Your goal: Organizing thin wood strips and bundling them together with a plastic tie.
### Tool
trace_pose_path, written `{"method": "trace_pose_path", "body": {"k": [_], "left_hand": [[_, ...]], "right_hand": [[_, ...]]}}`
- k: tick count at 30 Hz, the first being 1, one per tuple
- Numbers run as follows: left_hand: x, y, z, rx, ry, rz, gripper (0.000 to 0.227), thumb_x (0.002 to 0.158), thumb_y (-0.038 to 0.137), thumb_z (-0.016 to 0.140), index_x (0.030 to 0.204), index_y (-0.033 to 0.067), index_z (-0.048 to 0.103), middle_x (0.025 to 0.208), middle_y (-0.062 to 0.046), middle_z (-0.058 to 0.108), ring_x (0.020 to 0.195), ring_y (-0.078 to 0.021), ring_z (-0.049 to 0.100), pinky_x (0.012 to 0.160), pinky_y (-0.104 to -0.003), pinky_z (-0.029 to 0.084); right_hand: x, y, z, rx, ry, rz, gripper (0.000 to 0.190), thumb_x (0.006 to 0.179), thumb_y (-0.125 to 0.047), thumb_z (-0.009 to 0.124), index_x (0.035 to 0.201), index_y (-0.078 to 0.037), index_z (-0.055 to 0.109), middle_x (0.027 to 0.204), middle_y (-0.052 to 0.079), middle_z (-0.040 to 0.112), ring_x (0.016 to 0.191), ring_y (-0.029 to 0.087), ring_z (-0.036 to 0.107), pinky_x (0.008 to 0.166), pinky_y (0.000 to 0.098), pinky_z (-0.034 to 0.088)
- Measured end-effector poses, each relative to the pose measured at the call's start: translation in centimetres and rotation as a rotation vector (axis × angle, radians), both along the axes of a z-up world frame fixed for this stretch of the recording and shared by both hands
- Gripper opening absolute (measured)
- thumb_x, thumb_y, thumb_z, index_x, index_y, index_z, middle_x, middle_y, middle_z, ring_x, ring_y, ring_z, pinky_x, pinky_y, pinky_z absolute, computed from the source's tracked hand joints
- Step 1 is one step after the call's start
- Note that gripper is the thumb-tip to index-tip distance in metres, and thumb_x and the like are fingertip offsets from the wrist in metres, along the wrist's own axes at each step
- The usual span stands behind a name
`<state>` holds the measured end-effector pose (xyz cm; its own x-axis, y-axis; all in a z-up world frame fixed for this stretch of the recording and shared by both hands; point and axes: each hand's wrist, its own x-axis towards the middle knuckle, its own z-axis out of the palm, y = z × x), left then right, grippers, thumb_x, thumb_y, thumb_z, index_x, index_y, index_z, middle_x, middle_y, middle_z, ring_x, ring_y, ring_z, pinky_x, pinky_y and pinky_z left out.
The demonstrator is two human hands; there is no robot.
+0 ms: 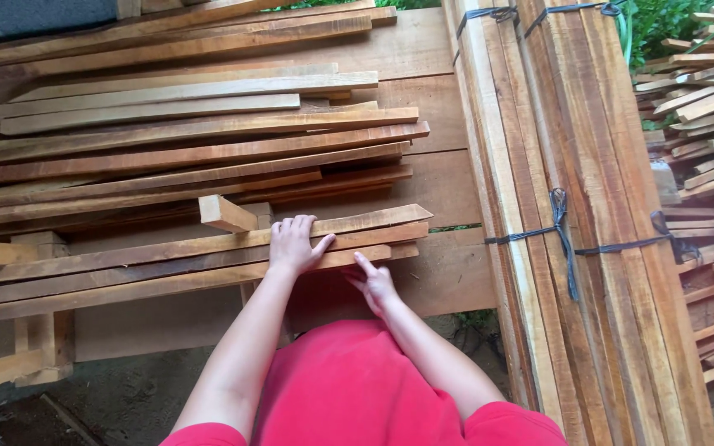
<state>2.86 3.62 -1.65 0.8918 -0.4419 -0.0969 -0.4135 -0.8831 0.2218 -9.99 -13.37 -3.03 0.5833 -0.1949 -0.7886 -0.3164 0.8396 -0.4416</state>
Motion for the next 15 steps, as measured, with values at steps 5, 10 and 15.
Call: {"method": "trace_pose_path", "body": {"k": [5,10,15], "left_hand": [[-0.2,-0.7,1.5,0.027,0.059,0.012,0.079,0.081,0.081,0.058,0.131,0.0201,0.057,0.126,-0.002,0.063,0.121,-0.0248,0.059,0.104,-0.047,0.038],[-0.5,-1.1,3.3,0.062,0.173,-0.007,0.115,0.062,0.091,0.067,0.148,0.0175,0.045,0.145,-0.004,0.053,0.136,-0.0253,0.047,0.116,-0.05,0.028],[-0.1,-0.7,3.8,0.209,0.244,-0.075,0.139,0.052,0.091,0.072,0.162,0.0196,0.026,0.155,-0.005,0.044,0.143,-0.0246,0.04,0.12,-0.052,0.023]], "right_hand": [[-0.8,-4.7,-1.2,-0.044,0.0,-0.045,0.069,0.086,-0.02,0.088,0.122,0.013,0.04,0.112,0.029,0.058,0.097,0.045,0.067,0.095,0.0696,0.049],[-1.4,-7.3,-1.4,-0.079,0.024,-0.054,0.069,0.085,-0.025,0.088,0.127,0.01,0.046,0.111,0.025,0.062,0.098,0.043,0.069,0.095,0.0651,0.052],[-1.2,-8.9,-1.9,-0.143,0.035,-0.048,0.059,0.084,-0.026,0.088,0.123,0.006,0.057,0.106,0.021,0.068,0.092,0.036,0.071,0.096,0.0621,0.052]]}}
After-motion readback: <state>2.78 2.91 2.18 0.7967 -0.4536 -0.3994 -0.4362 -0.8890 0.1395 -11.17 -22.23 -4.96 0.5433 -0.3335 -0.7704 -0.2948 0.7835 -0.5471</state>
